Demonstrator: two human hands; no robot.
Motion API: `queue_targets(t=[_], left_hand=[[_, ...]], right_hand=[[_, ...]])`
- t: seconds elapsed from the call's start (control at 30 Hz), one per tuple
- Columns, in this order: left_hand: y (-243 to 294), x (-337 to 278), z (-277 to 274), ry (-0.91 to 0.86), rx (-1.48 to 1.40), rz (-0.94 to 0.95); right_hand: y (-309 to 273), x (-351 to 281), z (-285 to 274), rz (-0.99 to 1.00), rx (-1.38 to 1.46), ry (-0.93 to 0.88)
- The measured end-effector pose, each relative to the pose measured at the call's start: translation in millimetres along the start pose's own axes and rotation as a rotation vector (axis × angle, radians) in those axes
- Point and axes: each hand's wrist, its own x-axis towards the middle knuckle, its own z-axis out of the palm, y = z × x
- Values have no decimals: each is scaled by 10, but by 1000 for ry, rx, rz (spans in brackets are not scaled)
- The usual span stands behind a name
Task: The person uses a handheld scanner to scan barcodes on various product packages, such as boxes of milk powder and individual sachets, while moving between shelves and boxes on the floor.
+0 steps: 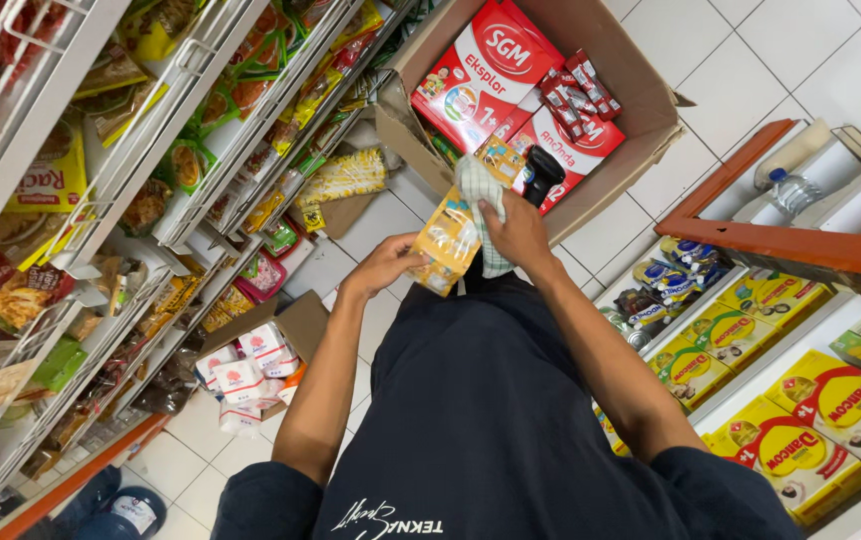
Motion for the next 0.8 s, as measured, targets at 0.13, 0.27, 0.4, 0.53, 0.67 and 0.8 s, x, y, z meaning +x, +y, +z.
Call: queue_targets(t=[0.13, 0.27, 0.4, 0.53, 0.67, 0.8], left_hand=[[-93, 121, 88, 130, -63, -37], [-43, 302, 182, 232, 154, -100], [18, 296, 152, 130, 113, -26], [13, 268, 145, 77, 61, -52], [95, 385, 223, 178, 84, -141], [205, 395, 292, 231, 179, 1]], right_hand=[[-3, 35, 127, -212, -34, 36], [95, -76, 256, -631, -39, 54], [255, -21, 216, -663, -121, 220], [292, 86, 116, -155, 7, 106], [194, 96, 91, -495, -17, 62], [160, 33, 87, -792, 22, 61]])
